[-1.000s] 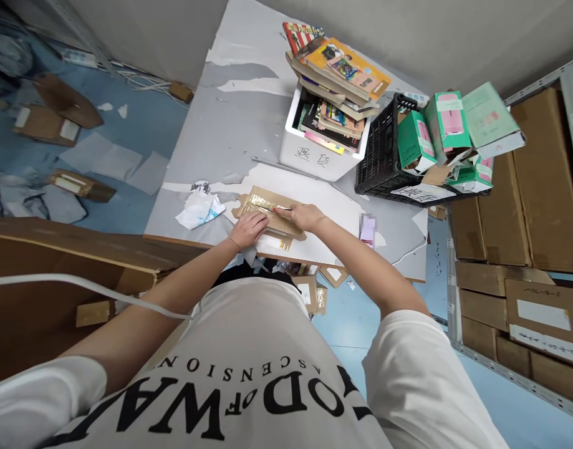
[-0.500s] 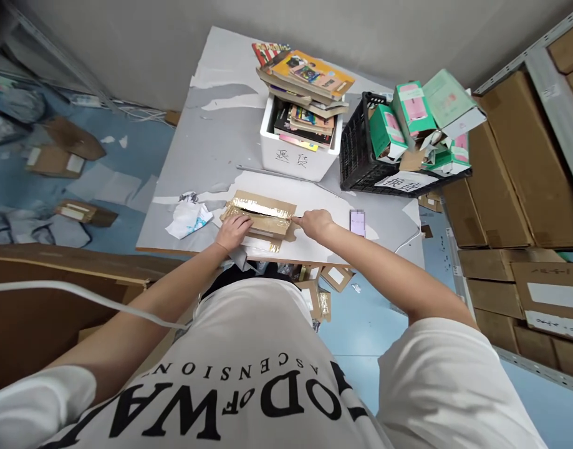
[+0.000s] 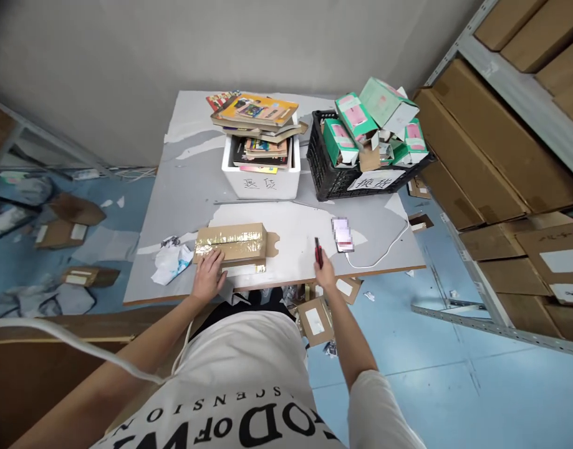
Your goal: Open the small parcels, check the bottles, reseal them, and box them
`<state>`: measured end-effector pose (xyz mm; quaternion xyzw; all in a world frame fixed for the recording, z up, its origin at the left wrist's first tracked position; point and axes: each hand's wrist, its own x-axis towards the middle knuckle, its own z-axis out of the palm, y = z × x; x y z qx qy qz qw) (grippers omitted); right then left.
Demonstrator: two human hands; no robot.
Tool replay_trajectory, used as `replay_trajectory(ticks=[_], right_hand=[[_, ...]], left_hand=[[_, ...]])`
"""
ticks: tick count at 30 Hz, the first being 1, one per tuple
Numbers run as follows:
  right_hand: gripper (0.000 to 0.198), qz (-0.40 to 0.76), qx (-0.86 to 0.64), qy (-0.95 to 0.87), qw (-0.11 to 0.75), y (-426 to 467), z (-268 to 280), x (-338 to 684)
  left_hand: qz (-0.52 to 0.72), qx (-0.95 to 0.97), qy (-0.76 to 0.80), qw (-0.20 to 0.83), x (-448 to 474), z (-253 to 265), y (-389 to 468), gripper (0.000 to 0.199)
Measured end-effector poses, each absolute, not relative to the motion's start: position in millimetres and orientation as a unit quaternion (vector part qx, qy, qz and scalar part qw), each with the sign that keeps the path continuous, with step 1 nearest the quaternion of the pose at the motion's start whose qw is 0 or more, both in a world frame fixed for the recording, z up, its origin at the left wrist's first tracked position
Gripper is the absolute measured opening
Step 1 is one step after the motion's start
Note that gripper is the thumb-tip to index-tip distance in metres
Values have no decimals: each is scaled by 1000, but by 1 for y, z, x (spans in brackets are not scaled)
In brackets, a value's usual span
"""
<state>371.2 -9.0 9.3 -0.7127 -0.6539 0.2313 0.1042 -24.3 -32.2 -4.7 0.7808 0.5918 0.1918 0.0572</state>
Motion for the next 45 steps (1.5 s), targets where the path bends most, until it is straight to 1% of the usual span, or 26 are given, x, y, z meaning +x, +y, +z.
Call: replay_trajectory(ticks=[2,4,7,11,14,16,18,20,22,23,24,26,28,29,31,33,34,36,38,41,43,45], right_hand=[[66,269,-730,-615,128,-25,-20,348],[66,295,-732,-598,139,-32,-38,334],[63,323,-722,-593,152,-26,-48,326],[62,328,-700,-613,162,-4,-48,322],[60,313,-699,-632,121,7,-44,318],[57,272,-719,-634,81,12,-39,315],[58,236,-724,-644,70,20,-31,311],[63,237,-684,-683,95,35,-19,304],[70,270,-596,-746,125,57,-4,292],[75,291,-544,-776,134,69,4,284],[82,311,-493,-801,138,82,12,276],[102,348,-416,-830,133,106,27,259],[122,381,-394,-828,120,124,37,245],[128,398,-399,-819,110,130,39,240],[131,426,-418,-798,86,136,39,234],[127,448,-428,-782,72,135,33,232],[125,455,-429,-777,72,133,29,231],[121,464,-429,-770,88,127,21,231],[118,464,-429,-768,108,120,14,231],[114,454,-434,-768,121,110,7,231],[113,449,-434,-771,127,104,4,231],[113,443,-426,-776,143,100,2,231]], left_hand=[[179,781,596,58,-23,-4,-33,59],[168,783,595,65,-23,-2,-30,61],[161,782,599,65,-25,4,-26,63],[160,772,613,54,-26,10,-24,66],[157,773,612,63,-27,12,-22,67],[164,772,610,64,-28,14,-20,64],[178,770,609,61,-31,16,-18,58],[195,765,612,60,-34,20,-16,52],[216,747,625,59,-37,23,-13,51],[231,730,640,62,-39,24,-11,56],[248,706,660,70,-41,23,-9,65],[283,637,709,105,-49,20,-3,90],[307,571,747,146,-62,13,2,111],[316,551,756,159,-72,10,3,114],[321,536,763,164,-94,4,0,109],[271,532,785,167,-118,0,-6,102],[218,528,802,174,-129,0,-9,104],[86,518,829,193,-150,0,-12,118],[-16,510,834,211,-166,0,-8,133],[-79,522,816,236,-184,-4,13,144],[-100,549,792,248,-194,-9,31,146],[-116,583,761,258,-202,-16,46,143]])
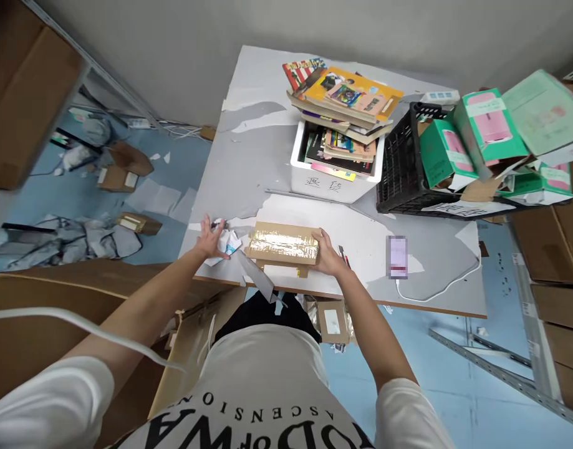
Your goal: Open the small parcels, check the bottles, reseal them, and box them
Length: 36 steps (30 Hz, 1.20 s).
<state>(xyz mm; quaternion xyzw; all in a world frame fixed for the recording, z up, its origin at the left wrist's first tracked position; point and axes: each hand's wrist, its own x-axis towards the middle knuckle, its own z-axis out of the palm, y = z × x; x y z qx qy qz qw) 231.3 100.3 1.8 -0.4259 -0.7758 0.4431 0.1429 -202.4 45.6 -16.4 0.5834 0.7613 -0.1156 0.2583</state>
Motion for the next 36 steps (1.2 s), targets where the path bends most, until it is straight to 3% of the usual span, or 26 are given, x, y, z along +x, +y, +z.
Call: replay_trajectory(ticks=[4,10,15,19,27,33,36], right_hand=[[111,429,-420,-781,171,96,-2,232],[104,436,-469,-750,166,90,2,229],[102,425,-483,-745,176,86,10,223],[101,417,-497,-743,165,85,16,220],[104,410,-499,-750,143,82,14,220],[107,407,-503,-745,163,75,15,209],[105,432,-539,-701,178,60,14,198]], left_hand=[[-108,647,701,280,-217,-38,55,121],[30,685,690,233,-236,-69,38,42],[150,669,700,201,-255,-73,35,19],[267,629,710,172,-262,-61,42,13],[460,500,715,166,-235,-13,75,27],[437,303,696,483,-174,-23,59,49],[415,317,663,537,-136,-36,38,50]])
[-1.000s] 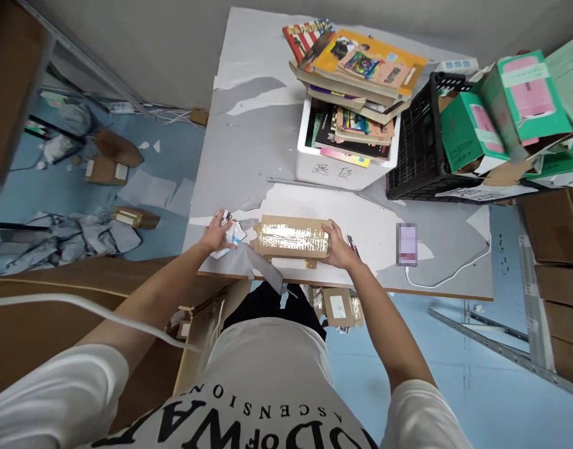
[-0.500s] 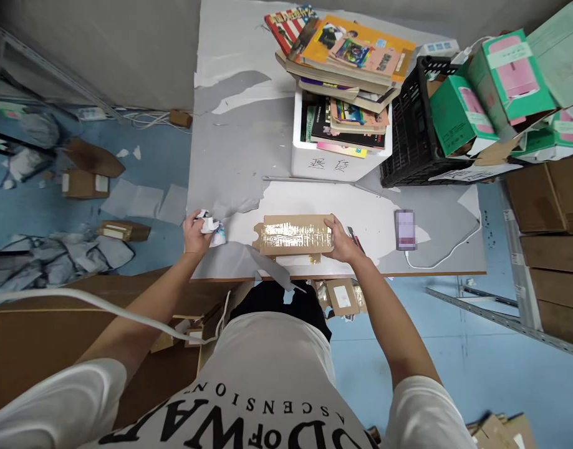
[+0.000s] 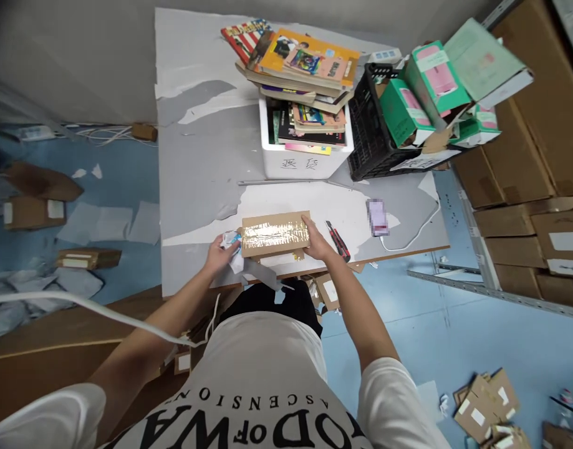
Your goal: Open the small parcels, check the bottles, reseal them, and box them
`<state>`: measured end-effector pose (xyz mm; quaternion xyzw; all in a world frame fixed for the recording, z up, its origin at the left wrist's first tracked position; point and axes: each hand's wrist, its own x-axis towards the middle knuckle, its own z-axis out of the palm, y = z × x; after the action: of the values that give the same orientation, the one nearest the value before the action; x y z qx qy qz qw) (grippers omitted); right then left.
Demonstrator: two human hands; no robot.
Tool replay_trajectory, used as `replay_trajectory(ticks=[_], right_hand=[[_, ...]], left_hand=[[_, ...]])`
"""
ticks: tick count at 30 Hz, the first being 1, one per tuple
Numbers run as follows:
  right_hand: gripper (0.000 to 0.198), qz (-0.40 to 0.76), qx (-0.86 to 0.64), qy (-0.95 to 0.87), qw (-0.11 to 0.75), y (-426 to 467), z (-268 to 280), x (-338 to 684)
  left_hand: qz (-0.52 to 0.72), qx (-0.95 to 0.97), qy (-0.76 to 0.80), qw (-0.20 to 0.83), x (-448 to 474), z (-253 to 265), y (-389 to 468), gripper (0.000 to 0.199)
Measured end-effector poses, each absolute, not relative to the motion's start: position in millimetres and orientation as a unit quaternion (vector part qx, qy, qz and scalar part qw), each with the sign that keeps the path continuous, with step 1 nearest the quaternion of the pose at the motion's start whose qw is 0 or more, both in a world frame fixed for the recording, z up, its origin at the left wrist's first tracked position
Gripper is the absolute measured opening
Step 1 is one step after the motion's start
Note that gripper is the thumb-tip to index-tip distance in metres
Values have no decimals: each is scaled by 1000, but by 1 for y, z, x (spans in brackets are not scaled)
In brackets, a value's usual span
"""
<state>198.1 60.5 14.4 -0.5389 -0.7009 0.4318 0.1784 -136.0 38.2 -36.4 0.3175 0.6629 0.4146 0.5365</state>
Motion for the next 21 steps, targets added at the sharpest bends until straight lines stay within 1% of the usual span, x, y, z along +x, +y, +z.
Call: replay_trajectory(ticks=[3,6,9,11,17,19,21], right_hand=[[105,453,-584,-639,214,42,13,189],[105,464,-605,-608,222,30,15,186],[109,471,-613,-594,222,23,21,186],[112,470,-604,-598,238,18,29,186],[124,466,-597,-586,286,-18,74,197],[124,455,-609,-571,310,-36,88,209],[116,441,-623,-546,346,-56,99,226]], left_hand=[[430,298,659,540,-111,-43,29,45],[444,275,641,563,-102,-41,32,44],[454,294,616,573,-101,-32,37,49],[454,312,608,572,-103,-26,37,52],[445,366,585,571,-98,-2,29,61],[443,395,553,585,-86,12,29,64],[429,424,512,611,-69,27,28,70]])
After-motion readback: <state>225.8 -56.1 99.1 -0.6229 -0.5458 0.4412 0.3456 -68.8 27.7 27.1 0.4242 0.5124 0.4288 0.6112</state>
